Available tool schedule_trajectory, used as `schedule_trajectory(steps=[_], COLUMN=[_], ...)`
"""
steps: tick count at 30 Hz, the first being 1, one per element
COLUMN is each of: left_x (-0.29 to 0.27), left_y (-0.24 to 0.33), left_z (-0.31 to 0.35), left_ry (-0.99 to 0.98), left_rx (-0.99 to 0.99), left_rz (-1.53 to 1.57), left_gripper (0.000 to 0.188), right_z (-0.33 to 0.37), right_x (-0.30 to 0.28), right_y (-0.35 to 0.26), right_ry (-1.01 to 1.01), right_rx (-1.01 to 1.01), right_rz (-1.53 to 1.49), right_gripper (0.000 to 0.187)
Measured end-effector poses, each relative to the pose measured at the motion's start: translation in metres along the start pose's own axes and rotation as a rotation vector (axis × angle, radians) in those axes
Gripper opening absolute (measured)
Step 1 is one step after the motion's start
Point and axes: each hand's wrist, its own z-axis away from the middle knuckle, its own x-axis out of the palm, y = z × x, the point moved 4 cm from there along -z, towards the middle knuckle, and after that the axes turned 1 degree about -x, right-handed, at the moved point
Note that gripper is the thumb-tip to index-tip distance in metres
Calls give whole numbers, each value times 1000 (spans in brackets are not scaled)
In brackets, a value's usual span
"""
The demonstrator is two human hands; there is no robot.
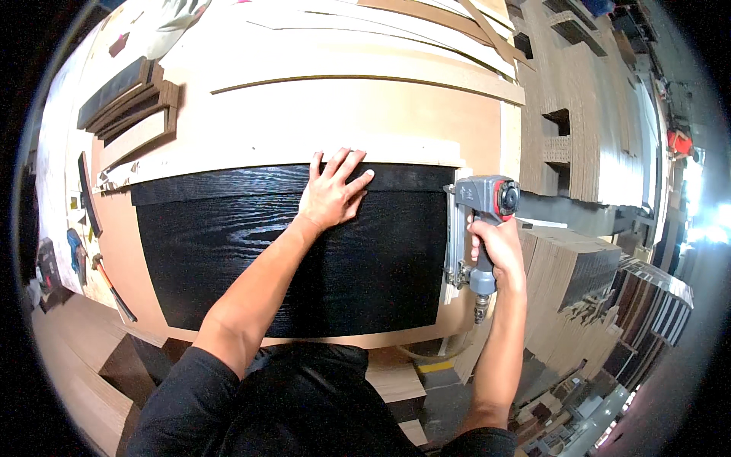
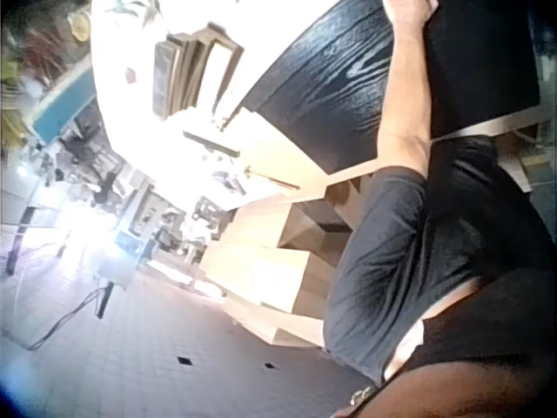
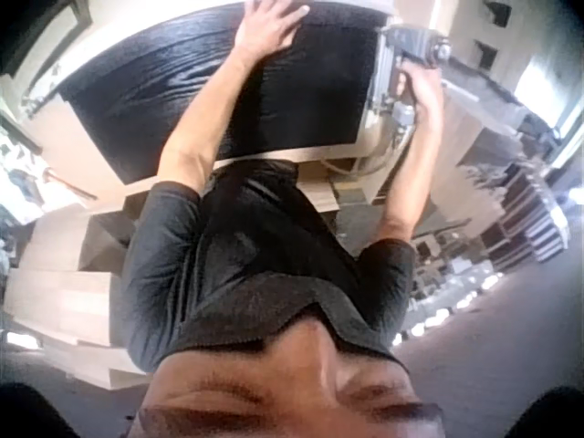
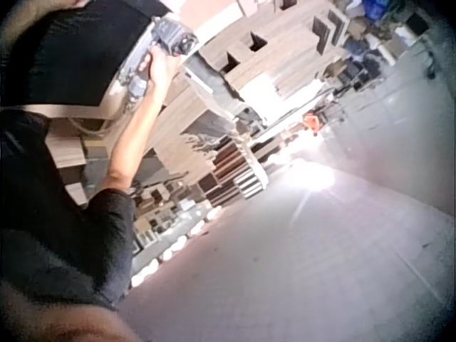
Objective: The person assembles a furniture panel by picking up a black board, placing it on a work table, and using a pneumatic nail gun to attach wooden strips and thin vertical spacers to the panel surface.
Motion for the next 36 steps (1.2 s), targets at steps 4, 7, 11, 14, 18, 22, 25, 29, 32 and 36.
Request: schedule_trajectory(steps=[4, 7, 11, 14, 18, 22, 25, 29, 32, 36], left_x=[1, 2, 2, 3, 3, 3, 1, 4, 7, 5], left_y=[0, 0, 0, -1, -1, 0, 0, -1, -2, 0], left_z=[1, 0, 0, 0, 0, 0, -1, -1, 1, 2], left_ry=[-5, -2, -7, -11, -9, -24, -21, -44, -37, -46], left_rx=[-4, -6, -8, -12, -5, -9, -5, -16, -14, -15], left_rz=[32, 4, 2, 21, 1, -4, -2, 12, 2, -3], left_gripper=[40, 39, 39, 39, 40, 39, 39, 39, 39, 40], right_z=[-6, -9, -8, -6, -6, -5, -5, -5, -7, -10], right_x=[3, 4, 5, 7, 9, 10, 11, 11, 10, 8], right_y=[2, 2, 1, -1, -3, -5, -7, -8, -5, -3], right_ry=[-1, 11, 34, 31, 39, 31, 29, 60, 55, 30], right_rx=[25, 23, 44, 61, 37, 47, 43, 48, 66, 86], right_rz=[29, 45, 108, 115, 91, 92, 109, 118, 139, 158], right_gripper=[13, 13, 12, 12, 13, 13, 13, 13, 13, 12])
